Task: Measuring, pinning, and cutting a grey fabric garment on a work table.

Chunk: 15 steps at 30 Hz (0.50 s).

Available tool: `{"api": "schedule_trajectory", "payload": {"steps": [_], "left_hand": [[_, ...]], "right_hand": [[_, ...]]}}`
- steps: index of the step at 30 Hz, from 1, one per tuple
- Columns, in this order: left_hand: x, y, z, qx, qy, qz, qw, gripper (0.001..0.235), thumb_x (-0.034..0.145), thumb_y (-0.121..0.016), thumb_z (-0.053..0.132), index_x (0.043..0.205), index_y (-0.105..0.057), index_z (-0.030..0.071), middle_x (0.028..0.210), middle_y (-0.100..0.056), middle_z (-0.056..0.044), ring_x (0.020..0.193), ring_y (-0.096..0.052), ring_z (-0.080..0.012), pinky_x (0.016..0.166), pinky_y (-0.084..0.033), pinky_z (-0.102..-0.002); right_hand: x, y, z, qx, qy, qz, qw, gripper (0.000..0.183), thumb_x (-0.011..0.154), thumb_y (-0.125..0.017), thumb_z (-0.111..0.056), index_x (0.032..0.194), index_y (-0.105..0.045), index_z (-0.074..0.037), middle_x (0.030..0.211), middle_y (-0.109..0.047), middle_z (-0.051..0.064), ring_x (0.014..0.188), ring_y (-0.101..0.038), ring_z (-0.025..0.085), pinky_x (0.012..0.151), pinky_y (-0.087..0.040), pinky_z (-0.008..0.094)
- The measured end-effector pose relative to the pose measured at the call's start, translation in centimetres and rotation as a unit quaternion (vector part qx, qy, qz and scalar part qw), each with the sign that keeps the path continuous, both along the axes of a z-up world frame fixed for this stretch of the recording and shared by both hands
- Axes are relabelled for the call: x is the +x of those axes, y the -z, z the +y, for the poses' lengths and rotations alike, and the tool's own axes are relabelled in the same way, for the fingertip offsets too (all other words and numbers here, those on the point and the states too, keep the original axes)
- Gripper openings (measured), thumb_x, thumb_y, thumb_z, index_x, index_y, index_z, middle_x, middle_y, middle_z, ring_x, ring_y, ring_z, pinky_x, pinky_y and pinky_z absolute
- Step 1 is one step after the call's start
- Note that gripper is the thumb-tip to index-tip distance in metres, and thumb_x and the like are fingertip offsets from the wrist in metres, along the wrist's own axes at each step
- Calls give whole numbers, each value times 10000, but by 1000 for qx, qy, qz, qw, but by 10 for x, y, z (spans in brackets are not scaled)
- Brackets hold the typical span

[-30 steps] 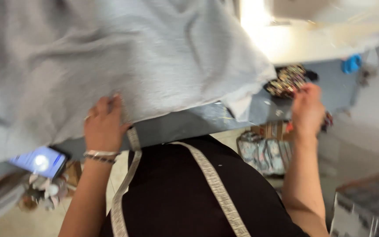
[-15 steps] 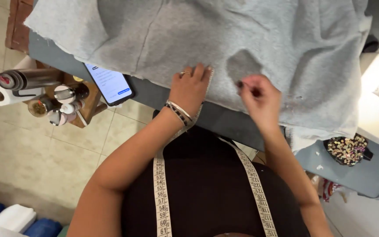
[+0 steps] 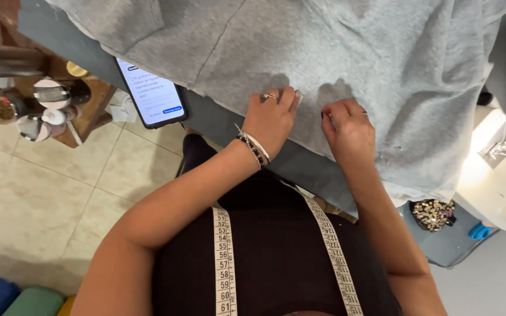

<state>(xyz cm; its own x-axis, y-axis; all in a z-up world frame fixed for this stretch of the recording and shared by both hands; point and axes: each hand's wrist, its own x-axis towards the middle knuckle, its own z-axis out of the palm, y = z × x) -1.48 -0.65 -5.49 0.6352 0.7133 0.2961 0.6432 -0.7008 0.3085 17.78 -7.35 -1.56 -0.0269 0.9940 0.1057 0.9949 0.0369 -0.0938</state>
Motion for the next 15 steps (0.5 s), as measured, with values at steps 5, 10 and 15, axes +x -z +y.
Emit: {"api": "schedule_trajectory", "payload": {"steps": [5,10,15], "left_hand": [[1,6,-2,-6,1,15,1000,303,925,-611,76,1219,-670,31,1179,-588,-148,938,-581,-346,705,-445,-488],[2,14,-2,-10,8,1,1000,329,919,-614,72,1242,-647,18,1183,-589,-164,934,-581,-362,704,-450,-497],[2,13,-2,-30,17,19,999,375,909,-610,68,1281,-640,26,1227,-567,-159,961,-564,-353,724,-442,-487]], "right_hand": [[-14,0,13,20,3,60,998,123,979,-719,-87,1066,-699,-172,966,-656,31,912,-700,258,783,-593,375],[-20,13,15,35,14,71,997,126,997,-693,-71,1057,-710,-180,975,-657,5,950,-688,227,825,-582,333],[-18,9,18,33,10,71,997,121,991,-701,-71,1044,-716,-179,967,-653,7,927,-685,231,811,-579,341]]}}
